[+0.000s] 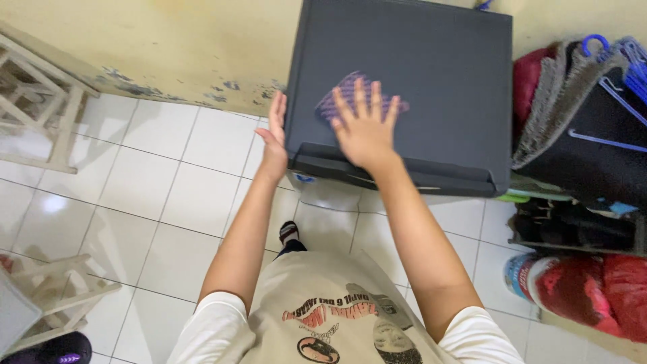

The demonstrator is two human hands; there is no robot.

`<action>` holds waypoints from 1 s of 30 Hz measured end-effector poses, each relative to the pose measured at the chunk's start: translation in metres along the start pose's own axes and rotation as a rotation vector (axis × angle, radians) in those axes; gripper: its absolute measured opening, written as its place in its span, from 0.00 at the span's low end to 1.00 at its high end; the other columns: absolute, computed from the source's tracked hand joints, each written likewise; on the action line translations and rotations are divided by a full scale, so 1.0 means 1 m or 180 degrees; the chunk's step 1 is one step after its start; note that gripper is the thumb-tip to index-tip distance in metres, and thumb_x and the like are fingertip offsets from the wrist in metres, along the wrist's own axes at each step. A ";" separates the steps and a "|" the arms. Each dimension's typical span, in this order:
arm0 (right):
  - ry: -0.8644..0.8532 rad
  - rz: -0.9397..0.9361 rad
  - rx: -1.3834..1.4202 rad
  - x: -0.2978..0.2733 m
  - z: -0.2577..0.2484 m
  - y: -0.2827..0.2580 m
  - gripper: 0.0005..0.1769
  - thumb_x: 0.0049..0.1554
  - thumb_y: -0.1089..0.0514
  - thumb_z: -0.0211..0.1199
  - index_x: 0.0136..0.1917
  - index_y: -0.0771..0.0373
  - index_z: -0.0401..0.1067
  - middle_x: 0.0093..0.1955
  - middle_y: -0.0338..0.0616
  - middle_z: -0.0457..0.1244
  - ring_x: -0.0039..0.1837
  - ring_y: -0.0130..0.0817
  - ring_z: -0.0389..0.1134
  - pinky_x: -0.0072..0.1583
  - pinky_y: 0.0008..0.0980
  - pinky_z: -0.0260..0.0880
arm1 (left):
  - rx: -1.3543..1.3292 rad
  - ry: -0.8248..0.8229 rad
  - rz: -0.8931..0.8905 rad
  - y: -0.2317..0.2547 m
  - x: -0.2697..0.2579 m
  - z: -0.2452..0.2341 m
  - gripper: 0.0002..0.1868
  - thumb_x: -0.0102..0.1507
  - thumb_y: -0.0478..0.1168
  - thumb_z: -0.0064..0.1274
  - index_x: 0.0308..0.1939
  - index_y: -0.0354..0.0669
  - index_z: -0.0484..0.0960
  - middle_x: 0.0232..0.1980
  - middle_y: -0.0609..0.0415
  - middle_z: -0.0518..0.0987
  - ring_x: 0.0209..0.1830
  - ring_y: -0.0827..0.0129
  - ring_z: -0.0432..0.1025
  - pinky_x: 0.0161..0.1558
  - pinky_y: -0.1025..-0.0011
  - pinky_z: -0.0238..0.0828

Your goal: Wiping the top surface of a small black refrigerator with a cleaning cloth.

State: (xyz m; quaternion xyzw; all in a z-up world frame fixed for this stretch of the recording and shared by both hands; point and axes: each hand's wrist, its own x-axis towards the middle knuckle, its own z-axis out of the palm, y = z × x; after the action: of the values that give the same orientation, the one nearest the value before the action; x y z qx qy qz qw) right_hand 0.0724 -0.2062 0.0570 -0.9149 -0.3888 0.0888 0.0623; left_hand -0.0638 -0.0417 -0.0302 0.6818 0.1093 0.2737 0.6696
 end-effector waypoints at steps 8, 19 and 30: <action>0.0551 -0.0849 -0.0002 0.015 0.031 -0.088 0.33 0.68 0.35 0.43 0.83 0.37 0.50 0.88 0.48 0.36 0.86 0.57 0.31 0.76 0.74 0.22 | 0.0128 -0.0259 0.0386 0.026 -0.012 -0.010 0.56 0.68 0.74 0.35 0.82 0.36 0.34 0.86 0.38 0.41 0.87 0.54 0.40 0.82 0.58 0.39; 0.0603 -0.0437 0.0144 -0.027 0.015 -0.051 0.37 0.62 0.31 0.48 0.82 0.32 0.49 0.87 0.44 0.37 0.86 0.54 0.34 0.76 0.72 0.24 | 0.0999 0.0197 0.0213 0.005 -0.023 -0.007 0.27 0.80 0.34 0.35 0.84 0.43 0.53 0.86 0.38 0.60 0.87 0.53 0.53 0.85 0.60 0.45; 0.0106 0.0550 0.0078 -0.092 -0.025 0.167 0.39 0.64 0.27 0.40 0.84 0.29 0.39 0.88 0.42 0.29 0.87 0.51 0.25 0.77 0.68 0.18 | 0.0030 0.0855 0.0378 0.010 -0.028 0.016 0.30 0.77 0.30 0.37 0.83 0.40 0.50 0.82 0.39 0.65 0.84 0.60 0.58 0.82 0.66 0.48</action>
State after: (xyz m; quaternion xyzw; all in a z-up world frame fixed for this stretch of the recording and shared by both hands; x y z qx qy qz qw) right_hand 0.1318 -0.3890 0.0610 -0.9455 -0.3063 0.0835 0.0720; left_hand -0.0808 -0.0705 -0.0264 0.6474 0.1586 0.4011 0.6284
